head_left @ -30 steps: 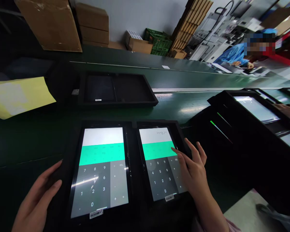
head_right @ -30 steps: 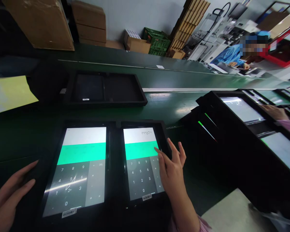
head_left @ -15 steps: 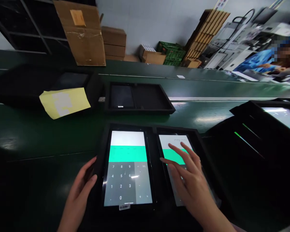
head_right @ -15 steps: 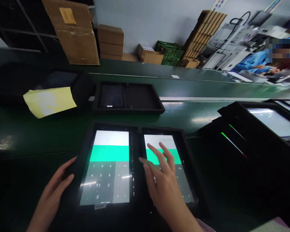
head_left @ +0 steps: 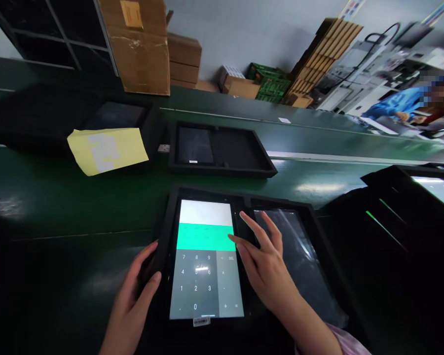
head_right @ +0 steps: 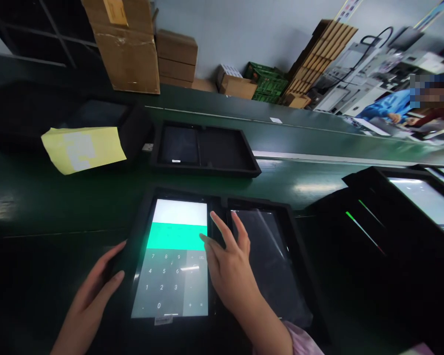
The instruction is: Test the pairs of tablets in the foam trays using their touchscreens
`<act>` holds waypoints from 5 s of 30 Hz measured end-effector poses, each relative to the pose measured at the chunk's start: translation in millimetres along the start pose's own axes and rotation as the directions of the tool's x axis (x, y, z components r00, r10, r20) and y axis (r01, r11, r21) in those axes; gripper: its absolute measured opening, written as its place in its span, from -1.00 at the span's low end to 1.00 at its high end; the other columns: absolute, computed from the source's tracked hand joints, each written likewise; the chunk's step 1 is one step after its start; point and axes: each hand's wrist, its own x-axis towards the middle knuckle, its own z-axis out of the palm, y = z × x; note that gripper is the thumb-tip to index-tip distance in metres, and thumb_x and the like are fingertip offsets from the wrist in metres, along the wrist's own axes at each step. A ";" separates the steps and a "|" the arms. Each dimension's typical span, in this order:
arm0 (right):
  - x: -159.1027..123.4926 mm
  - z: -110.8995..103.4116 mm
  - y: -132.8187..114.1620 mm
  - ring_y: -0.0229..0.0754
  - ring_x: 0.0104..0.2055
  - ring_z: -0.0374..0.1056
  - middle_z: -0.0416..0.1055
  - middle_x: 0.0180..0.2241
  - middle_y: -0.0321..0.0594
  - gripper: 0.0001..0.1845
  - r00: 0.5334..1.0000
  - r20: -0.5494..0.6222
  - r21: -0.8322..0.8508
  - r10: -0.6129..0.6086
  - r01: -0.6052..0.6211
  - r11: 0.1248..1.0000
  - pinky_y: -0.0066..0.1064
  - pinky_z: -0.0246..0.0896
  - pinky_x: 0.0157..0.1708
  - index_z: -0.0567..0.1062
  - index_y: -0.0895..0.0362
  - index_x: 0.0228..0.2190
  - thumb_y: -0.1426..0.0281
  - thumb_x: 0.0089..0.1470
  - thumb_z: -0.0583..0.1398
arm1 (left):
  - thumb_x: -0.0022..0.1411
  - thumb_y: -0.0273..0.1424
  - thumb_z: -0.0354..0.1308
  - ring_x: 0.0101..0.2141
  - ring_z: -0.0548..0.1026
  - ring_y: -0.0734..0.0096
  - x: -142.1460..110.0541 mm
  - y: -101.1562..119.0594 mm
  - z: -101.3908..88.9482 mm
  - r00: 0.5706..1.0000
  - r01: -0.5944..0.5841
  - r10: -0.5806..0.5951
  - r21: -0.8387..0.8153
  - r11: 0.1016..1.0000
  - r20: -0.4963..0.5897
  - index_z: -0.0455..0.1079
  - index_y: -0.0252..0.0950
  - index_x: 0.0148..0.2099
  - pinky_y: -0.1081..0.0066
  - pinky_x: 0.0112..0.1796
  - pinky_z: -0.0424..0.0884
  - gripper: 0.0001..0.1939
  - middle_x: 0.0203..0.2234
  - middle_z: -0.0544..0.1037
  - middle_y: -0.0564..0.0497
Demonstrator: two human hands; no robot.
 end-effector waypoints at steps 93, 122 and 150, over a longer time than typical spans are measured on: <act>-21.5 -35.0 82.9 0.24 0.38 -0.04 0.29 0.25 -0.14 -0.59 0.962 -0.178 0.052 0.206 -0.200 0.978 0.28 0.18 0.18 0.64 0.03 -0.11 0.19 0.35 0.03 | 0.28 -0.07 0.08 0.35 0.11 0.03 55.2 34.9 21.7 0.979 -0.188 0.159 0.267 0.945 0.127 0.14 -0.15 0.33 -0.05 0.32 0.05 -0.36 0.37 0.12 -0.13; -28.1 -32.2 94.3 0.09 0.27 0.19 0.42 0.14 -0.18 -0.62 0.908 -0.205 0.240 0.364 -0.314 0.919 0.12 0.33 0.10 0.64 -0.02 -0.13 0.20 0.35 0.03 | 0.18 -0.18 0.17 0.31 0.18 0.04 103.9 53.3 45.3 0.969 -0.245 0.246 0.316 0.917 0.037 0.26 -0.21 0.23 0.03 0.31 0.09 -0.41 0.26 0.23 -0.17; -35.9 -30.8 96.8 0.16 0.22 0.28 0.49 0.05 -0.18 -0.61 0.931 -0.197 0.189 0.308 -0.273 0.943 0.09 0.36 0.01 0.65 -0.01 -0.23 0.20 0.34 0.04 | 0.16 -0.41 0.03 0.35 0.11 0.10 101.9 42.4 36.7 0.946 -0.323 0.298 0.346 0.881 0.126 0.21 -0.15 0.26 0.02 0.35 0.01 -0.41 0.28 0.18 -0.09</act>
